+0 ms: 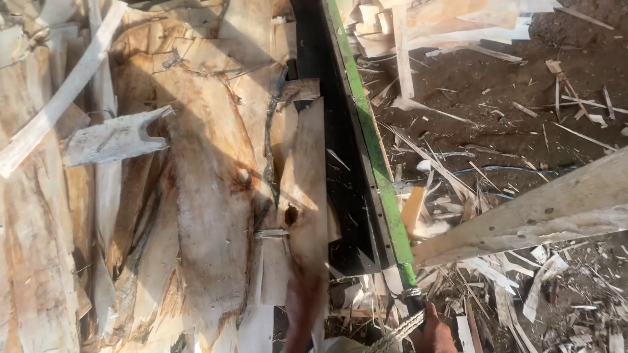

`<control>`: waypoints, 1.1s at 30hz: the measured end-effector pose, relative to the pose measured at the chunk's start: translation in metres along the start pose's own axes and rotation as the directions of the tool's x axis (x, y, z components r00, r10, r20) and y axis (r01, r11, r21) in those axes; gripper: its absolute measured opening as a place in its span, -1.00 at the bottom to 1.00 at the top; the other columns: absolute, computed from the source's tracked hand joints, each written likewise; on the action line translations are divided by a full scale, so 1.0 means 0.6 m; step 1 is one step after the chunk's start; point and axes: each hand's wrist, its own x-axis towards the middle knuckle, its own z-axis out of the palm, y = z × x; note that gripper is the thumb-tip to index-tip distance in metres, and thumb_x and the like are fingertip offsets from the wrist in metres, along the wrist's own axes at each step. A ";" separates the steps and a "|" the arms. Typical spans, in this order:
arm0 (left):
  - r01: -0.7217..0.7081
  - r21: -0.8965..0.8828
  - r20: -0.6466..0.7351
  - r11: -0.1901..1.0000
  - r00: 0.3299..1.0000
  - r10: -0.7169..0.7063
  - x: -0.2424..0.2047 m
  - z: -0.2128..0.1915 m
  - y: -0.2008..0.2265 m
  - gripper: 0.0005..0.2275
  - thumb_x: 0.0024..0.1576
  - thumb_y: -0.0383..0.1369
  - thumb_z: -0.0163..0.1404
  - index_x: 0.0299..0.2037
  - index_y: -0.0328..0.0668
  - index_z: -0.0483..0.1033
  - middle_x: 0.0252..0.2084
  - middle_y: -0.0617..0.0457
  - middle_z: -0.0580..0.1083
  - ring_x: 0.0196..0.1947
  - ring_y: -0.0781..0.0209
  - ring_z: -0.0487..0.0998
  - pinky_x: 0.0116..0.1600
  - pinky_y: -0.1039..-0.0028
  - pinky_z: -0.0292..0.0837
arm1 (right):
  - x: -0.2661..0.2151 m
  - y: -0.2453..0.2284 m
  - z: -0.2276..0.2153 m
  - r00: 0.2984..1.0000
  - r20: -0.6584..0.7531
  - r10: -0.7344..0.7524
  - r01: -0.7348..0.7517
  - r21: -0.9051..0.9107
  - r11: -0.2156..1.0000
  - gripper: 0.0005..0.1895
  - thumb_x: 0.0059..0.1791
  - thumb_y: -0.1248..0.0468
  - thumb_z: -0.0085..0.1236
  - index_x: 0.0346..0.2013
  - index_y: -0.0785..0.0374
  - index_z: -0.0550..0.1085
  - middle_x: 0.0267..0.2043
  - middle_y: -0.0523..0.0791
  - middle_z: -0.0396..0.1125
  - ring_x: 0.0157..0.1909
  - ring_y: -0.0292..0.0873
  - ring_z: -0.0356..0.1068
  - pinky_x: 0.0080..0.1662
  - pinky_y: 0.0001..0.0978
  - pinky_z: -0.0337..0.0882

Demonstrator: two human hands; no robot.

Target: Feeding thin wood slabs into a mechanical slicing machine to cut them into strips.

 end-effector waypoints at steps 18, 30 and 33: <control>-0.538 0.484 -0.115 0.690 0.743 0.659 0.097 0.024 -0.085 -0.57 0.27 -0.47 -0.13 0.36 -0.39 0.18 0.19 -0.43 0.46 -0.22 -0.02 0.69 -0.34 0.47 0.68 | -0.112 -0.174 -0.177 0.980 0.170 0.106 -0.149 0.264 0.953 -0.29 -0.10 0.05 0.31 0.31 0.02 0.32 -0.30 0.01 0.53 -0.34 -0.01 0.61 -0.21 -0.18 0.54; -0.294 -0.366 0.099 0.883 0.931 0.351 0.132 0.125 -0.035 -0.29 0.13 -0.62 -0.14 0.53 -0.16 -0.14 -0.51 0.14 0.40 -0.58 0.37 0.31 -0.54 0.57 0.34 | -0.145 -0.196 -0.204 0.990 0.124 0.064 -0.114 0.451 0.885 -0.29 -0.18 0.20 0.39 0.25 0.05 0.35 -0.44 -0.01 0.52 -0.53 -0.11 0.48 -0.41 -0.23 0.41; -0.346 -0.082 0.103 0.935 0.930 0.353 0.145 0.156 -0.041 -0.36 0.26 -0.52 -0.12 0.55 -0.12 -0.13 -0.48 0.04 0.46 -0.56 0.37 0.37 -0.49 0.60 0.42 | -0.154 -0.206 -0.211 0.984 0.152 0.089 -0.148 0.440 0.885 -0.36 -0.12 0.19 0.29 0.25 0.05 0.35 -0.47 0.06 0.48 -0.55 -0.06 0.45 -0.42 -0.16 0.39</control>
